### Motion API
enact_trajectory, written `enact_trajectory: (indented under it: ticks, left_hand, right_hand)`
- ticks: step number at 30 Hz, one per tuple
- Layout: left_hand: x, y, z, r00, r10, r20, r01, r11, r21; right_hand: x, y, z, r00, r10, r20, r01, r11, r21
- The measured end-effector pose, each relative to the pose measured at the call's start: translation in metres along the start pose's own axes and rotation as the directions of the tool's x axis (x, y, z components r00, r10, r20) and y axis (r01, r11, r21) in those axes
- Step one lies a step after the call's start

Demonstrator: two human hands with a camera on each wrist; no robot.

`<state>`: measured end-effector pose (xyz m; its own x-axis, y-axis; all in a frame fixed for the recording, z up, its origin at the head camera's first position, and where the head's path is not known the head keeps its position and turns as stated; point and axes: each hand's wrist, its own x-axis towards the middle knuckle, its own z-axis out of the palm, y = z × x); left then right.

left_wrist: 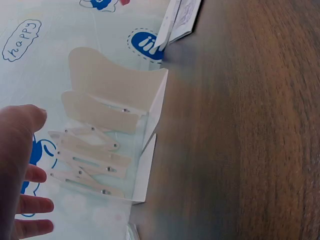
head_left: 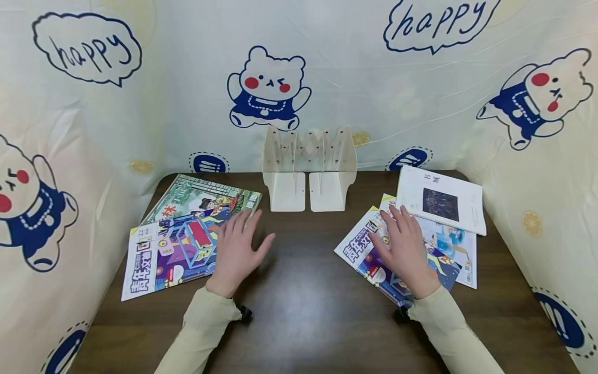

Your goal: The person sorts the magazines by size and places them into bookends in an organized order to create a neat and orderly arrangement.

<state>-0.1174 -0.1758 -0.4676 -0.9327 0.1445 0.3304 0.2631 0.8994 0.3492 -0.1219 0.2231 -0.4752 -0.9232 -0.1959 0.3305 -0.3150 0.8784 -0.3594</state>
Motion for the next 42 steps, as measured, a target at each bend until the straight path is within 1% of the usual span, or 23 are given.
enact_trajectory:
  ticks: [5,12,16,21,25,30,34,37,42]
  left_hand:
    - [0.002,0.006,-0.002,1.0,-0.02,-0.016,0.019,0.999,-0.047]
    - [0.01,0.013,-0.003,0.997,-0.047,-0.068,0.04,0.994,-0.098]
    - [0.016,0.013,-0.003,0.994,-0.058,-0.092,0.046,0.99,-0.132]
    - [0.024,0.01,-0.004,0.993,-0.068,-0.097,0.05,0.983,-0.174]
    - [0.035,0.009,-0.008,0.992,-0.078,-0.097,0.058,0.98,-0.19]
    - [0.053,0.009,-0.013,0.99,-0.085,-0.11,0.063,0.98,-0.187]
    - [0.067,0.007,-0.013,0.988,-0.094,-0.122,0.071,0.981,-0.183]
    - [0.075,0.005,-0.012,0.986,-0.121,-0.115,0.099,0.978,-0.183]
    - [0.089,0.003,-0.009,0.983,-0.153,-0.106,0.136,0.98,-0.147]
  right_hand:
    - [-0.001,0.001,-0.004,1.0,0.007,-0.011,-0.007,1.0,0.021]
    - [-0.002,0.002,-0.009,0.996,-0.029,-0.079,0.033,0.998,0.051]
    - [-0.003,0.004,-0.011,0.997,-0.007,-0.077,0.012,0.998,0.069]
    - [-0.004,0.006,-0.015,0.998,0.011,-0.064,-0.007,0.998,0.066]
    - [-0.006,0.008,-0.018,0.998,0.01,-0.068,-0.007,0.998,0.057]
    - [-0.008,0.009,-0.02,0.997,0.026,-0.068,-0.022,0.998,0.063]
    - [-0.009,0.01,-0.021,0.998,0.028,-0.058,-0.024,0.998,0.054]
    - [-0.009,0.011,-0.023,0.998,0.018,-0.055,-0.016,0.999,0.045]
    - [-0.008,0.013,-0.027,0.998,-0.01,-0.061,0.012,1.0,0.026]
